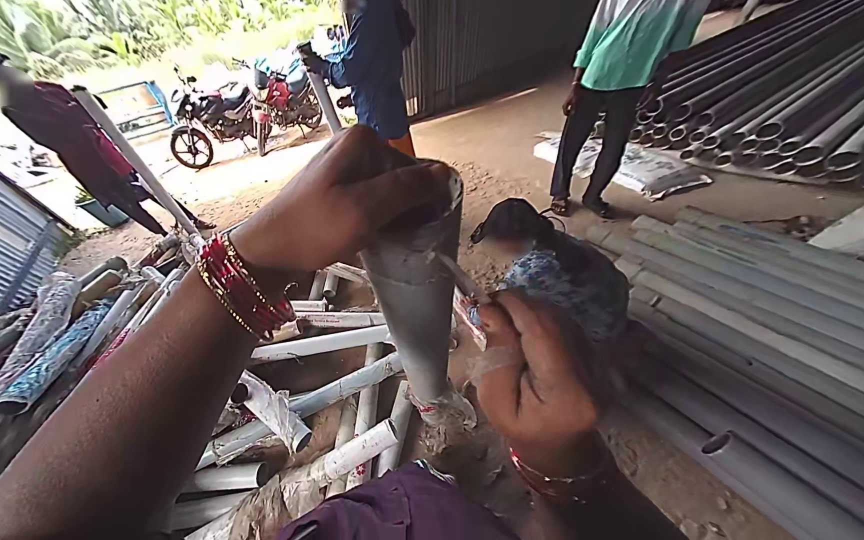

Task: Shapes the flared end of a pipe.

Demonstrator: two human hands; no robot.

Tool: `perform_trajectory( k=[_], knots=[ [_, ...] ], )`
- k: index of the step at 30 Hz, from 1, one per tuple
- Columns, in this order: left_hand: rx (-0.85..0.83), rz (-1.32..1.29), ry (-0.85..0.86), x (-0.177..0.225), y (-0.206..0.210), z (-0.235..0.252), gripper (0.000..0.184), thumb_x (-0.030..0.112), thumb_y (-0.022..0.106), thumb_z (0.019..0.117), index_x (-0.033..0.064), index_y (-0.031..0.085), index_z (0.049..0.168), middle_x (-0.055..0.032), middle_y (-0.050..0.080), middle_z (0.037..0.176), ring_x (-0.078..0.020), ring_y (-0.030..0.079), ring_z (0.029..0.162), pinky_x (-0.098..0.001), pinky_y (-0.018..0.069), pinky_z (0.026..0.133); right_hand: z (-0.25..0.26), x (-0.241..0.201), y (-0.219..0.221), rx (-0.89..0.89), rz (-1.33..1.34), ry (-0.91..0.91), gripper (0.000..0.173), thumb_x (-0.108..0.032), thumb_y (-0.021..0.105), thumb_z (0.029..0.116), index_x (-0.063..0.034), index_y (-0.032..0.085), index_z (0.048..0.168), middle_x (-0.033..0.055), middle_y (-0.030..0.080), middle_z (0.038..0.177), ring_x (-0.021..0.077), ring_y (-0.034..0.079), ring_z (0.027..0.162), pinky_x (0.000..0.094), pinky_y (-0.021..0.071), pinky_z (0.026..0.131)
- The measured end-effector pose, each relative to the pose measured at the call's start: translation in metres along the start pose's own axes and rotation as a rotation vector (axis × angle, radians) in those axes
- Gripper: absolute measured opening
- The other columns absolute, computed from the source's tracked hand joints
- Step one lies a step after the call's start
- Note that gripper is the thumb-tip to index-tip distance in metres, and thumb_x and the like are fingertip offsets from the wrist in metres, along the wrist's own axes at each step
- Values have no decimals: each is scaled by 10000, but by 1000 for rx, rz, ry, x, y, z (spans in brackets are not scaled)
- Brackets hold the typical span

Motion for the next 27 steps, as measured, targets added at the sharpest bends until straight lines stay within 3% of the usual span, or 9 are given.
perform_trajectory(
  k=[6,9,11,12,14,17,20,24,27],
  knots=[
    [-12,-23,-16,-1,-2,-1,397,136,448,1022,228,530,645,156,544,584,70,552,563,-140,455,531,-30,16,9,-128,-112,1,205,-95,542,997,27,706,992,137,662,722,205,636,646,272,499,600],
    [-2,-32,-30,-5,-4,0,389,139,448,1016,231,520,645,155,543,585,66,552,564,-144,454,531,-40,23,-4,-103,-32,70,264,-136,522,1047,50,701,990,146,711,793,146,685,747,215,536,714],
    [-11,-72,-34,-3,-1,1,386,127,448,1019,225,546,659,150,564,593,63,567,568,-141,475,533,-26,21,-6,-12,136,124,262,-237,526,1082,4,630,1091,67,676,898,22,654,842,154,532,784],
    [-13,-81,-36,-1,2,1,388,127,449,1019,224,550,657,148,562,592,60,563,565,-145,470,529,-16,19,-3,10,208,123,260,-255,570,1064,-28,624,1177,30,689,978,-10,650,886,151,537,808],
    [-17,-89,-34,4,5,4,357,134,455,1027,218,576,701,153,596,625,69,597,601,-138,505,564,5,19,10,21,335,61,299,-165,655,1008,17,655,1246,79,718,1050,21,650,897,168,532,820],
    [-29,-85,-13,9,7,5,322,140,451,1035,195,627,770,152,631,687,74,620,667,-136,529,626,19,30,28,21,353,-46,206,-74,658,981,12,733,1152,136,734,1000,97,675,918,206,530,851],
    [-20,-64,-23,5,5,5,354,157,463,1035,193,622,721,143,611,650,67,602,633,-148,504,592,24,39,31,62,327,-146,141,-25,640,963,-12,765,1028,87,597,841,90,588,802,184,500,757],
    [-43,-81,-26,0,0,4,353,142,485,1025,188,586,690,136,577,606,65,568,571,-141,475,538,29,38,35,-103,271,-216,179,36,504,956,18,682,959,123,569,868,173,583,851,236,491,788],
    [-97,-35,26,-2,-3,1,306,152,563,977,182,601,675,148,546,578,80,505,523,-134,413,486,34,36,35,-187,299,-246,183,46,499,955,32,679,928,142,594,869,194,605,858,246,506,790]
  ],
)
Point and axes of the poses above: each hand's wrist, its own z-axis towards the middle knuckle, its own y-axis out of the palm, x = y × z, the point moved 3 cm from there along z, towards the middle knuckle
